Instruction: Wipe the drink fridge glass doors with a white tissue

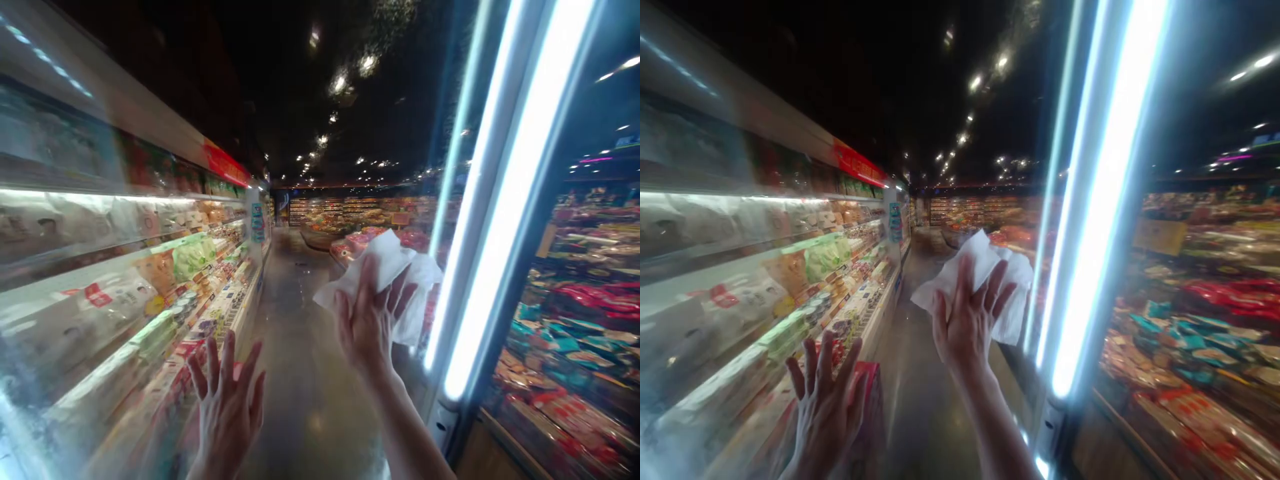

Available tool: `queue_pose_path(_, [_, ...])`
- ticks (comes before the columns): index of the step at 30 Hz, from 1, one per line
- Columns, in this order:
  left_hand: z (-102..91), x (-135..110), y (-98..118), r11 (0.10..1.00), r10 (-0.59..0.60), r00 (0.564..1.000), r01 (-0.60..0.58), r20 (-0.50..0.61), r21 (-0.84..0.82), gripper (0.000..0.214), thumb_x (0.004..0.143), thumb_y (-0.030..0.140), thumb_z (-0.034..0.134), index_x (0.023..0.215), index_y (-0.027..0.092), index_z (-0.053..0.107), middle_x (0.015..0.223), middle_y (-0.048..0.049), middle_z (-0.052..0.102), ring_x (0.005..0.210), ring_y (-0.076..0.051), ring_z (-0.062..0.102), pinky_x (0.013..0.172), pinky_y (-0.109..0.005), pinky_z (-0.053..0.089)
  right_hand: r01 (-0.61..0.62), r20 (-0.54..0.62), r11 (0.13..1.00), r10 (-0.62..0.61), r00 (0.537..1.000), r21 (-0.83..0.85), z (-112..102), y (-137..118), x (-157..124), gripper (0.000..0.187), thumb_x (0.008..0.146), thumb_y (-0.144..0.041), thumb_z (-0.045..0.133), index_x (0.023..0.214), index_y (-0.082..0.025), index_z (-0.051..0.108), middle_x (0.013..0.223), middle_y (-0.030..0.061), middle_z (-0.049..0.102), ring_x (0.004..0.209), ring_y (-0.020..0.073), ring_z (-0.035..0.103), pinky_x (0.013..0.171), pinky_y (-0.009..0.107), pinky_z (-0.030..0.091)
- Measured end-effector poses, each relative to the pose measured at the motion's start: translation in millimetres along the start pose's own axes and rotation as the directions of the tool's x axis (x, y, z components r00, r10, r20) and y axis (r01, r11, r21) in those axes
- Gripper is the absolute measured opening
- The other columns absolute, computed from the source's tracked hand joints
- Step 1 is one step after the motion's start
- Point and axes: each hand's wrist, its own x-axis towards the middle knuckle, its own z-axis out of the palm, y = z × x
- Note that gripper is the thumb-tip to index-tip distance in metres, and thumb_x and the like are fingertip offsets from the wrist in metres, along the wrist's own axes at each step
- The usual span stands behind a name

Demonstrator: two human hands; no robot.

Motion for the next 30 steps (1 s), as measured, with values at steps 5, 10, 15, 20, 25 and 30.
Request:
queue_pose_path(5, [-15.6, 7, -31, 0.999, -0.016, 1.0, 0.016, 0.011, 0.042, 0.089, 0.091, 0.022, 0.065, 0.162, 0.043, 0.015, 0.176, -0.004, 0.01, 0.161, -0.037, 0.001, 0.128, -0.071, 0.003, 0.255, 0.107, 0.966, -0.258, 0.96, 0.04, 19, -46, -105, 0.053, 0.099, -0.031, 0.054, 0.151, -0.019, 0.05, 0.159, 0.0174, 0.047, 0.16, 0.0404, 0.014, 0.119, 0.072, 0.028])
queue_pose_path(10, [-38.5, 21, -71, 0.996, -0.038, 0.999, 0.039, -0.014, 0.085, 0.089, 0.092, 0.022, 0.064, 0.162, 0.044, 0.014, 0.176, -0.003, 0.002, 0.161, -0.038, -0.002, 0.127, -0.073, 0.005, 0.184, 0.165, 0.981, -0.193, 0.967, 0.064, 22, -96, -71, 0.032, 0.1, -0.04, 0.056, 0.123, -0.024, 0.071, 0.167, 0.0116, 0.037, 0.16, 0.0424, 0.015, 0.118, 0.071, 0.029])
queue_pose_path(15, [-55.4, 24, -101, 0.997, -0.013, 1.0, 0.013, 0.001, 0.08, 0.088, 0.093, 0.021, 0.063, 0.162, 0.045, 0.015, 0.176, -0.0011, -0.001, 0.162, -0.036, -0.001, 0.129, -0.069, 0.005, 0.201, 0.124, 0.976, -0.21, 0.97, 0.079, 30, -140, -51, 0.061, 0.099, -0.037, 0.056, 0.155, -0.015, 0.045, 0.169, 0.0189, 0.029, 0.161, 0.0417, 0.008, 0.122, 0.073, 0.02])
queue_pose_path(20, [-72.9, 18, -143, 0.995, -0.045, 0.998, 0.048, -0.037, 0.082, 0.089, 0.092, 0.019, 0.064, 0.163, 0.042, 0.014, 0.176, -0.0022, -0.001, 0.161, -0.037, -0.005, 0.129, -0.071, 0.003, 0.305, 0.117, 0.94, -0.323, 0.939, 0.152, 54, -183, -128, 0.02, 0.099, -0.03, 0.055, 0.104, -0.024, 0.074, 0.167, 0.0053, 0.04, 0.163, 0.0282, 0.008, 0.128, 0.057, 0.019])
queue_pose_path(25, [-87.4, 18, -173, 0.996, 0.006, 1.0, -0.003, -0.03, 0.087, 0.086, 0.092, 0.018, 0.064, 0.161, 0.044, 0.019, 0.176, 0.001, 0.004, 0.162, -0.035, 0.002, 0.13, -0.069, 0.004, 0.245, 0.105, 0.958, -0.262, 0.959, 0.151, 53, -236, -40, 0.042, 0.1, -0.04, 0.058, 0.137, -0.021, 0.063, 0.172, 0.0085, 0.025, 0.162, 0.0381, 0.003, 0.126, 0.068, 0.014])
queue_pose_path(30, [-97.5, 4, -202, 0.995, -0.013, 1.0, 0.013, -0.001, 0.102, 0.086, 0.092, 0.013, 0.061, 0.162, 0.041, 0.019, 0.176, 0.0004, 0.007, 0.162, -0.034, 0.001, 0.131, -0.066, 0.008, 0.274, 0.113, 0.954, -0.288, 0.951, 0.124, 70, -258, -122, 0.034, 0.1, -0.03, 0.054, 0.131, -0.02, 0.065, 0.169, 0.0105, 0.034, 0.163, 0.0316, 0.0, 0.129, 0.061, 0.009])
